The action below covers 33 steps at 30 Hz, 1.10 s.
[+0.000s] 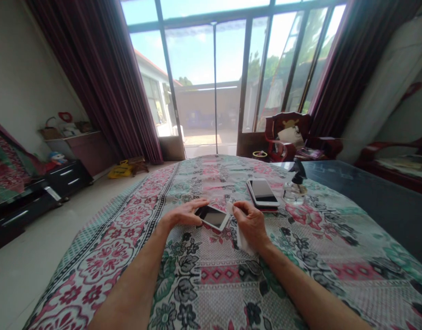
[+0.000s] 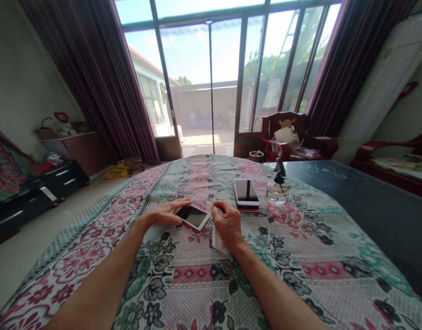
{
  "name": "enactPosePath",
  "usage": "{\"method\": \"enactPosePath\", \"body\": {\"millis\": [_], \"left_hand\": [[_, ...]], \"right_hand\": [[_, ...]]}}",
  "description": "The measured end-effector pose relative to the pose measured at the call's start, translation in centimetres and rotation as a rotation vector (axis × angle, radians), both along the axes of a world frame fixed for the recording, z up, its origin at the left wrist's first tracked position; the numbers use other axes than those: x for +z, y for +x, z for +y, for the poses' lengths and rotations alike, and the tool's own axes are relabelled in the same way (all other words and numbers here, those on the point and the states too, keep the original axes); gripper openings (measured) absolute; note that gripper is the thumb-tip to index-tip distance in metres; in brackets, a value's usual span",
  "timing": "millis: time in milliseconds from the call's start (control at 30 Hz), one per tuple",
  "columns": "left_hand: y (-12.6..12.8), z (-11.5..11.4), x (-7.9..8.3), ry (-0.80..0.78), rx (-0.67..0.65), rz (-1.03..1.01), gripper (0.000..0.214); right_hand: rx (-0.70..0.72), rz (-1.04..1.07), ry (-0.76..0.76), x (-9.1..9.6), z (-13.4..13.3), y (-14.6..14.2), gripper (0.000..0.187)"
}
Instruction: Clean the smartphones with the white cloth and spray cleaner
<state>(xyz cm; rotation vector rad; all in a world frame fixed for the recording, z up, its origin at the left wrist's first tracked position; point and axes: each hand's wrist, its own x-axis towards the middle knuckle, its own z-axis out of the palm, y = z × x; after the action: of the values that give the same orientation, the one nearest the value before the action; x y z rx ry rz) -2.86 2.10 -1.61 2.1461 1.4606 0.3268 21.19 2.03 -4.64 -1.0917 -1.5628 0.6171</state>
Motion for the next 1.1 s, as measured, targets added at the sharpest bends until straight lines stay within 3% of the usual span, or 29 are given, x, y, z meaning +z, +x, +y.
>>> {"method": "enactPosePath", "body": {"millis": [200, 400, 600, 867, 1100], "left_hand": [[1.5, -0.5, 0.2, 0.079, 0.004, 0.112, 0.088], [2.0, -0.8, 0.4, 0.131, -0.002, 0.017, 0.09], [1.0, -0.9, 0.8, 0.046, 0.037, 0.096, 0.063], [1.8, -0.5, 0.3, 0.146, -0.02, 0.177, 0.055], [1.1, -0.7, 0.7, 0.088, -0.07, 0.152, 0.056]], "right_hand": [[-0.033, -0.025, -0.004, -0.2, 0.3, 0.1, 0.023], [-0.103, -0.049, 0.006, 0.0, 0.6, 0.7, 0.028], [-0.099, -0.082, 0.047, -0.3, 0.9, 0.7, 0.029], [0.056, -0.593, 0.191, 0.2, -0.3, 0.5, 0.019], [0.034, -0.698, 0.152, 0.8, -0.3, 1.2, 0.02]]}}
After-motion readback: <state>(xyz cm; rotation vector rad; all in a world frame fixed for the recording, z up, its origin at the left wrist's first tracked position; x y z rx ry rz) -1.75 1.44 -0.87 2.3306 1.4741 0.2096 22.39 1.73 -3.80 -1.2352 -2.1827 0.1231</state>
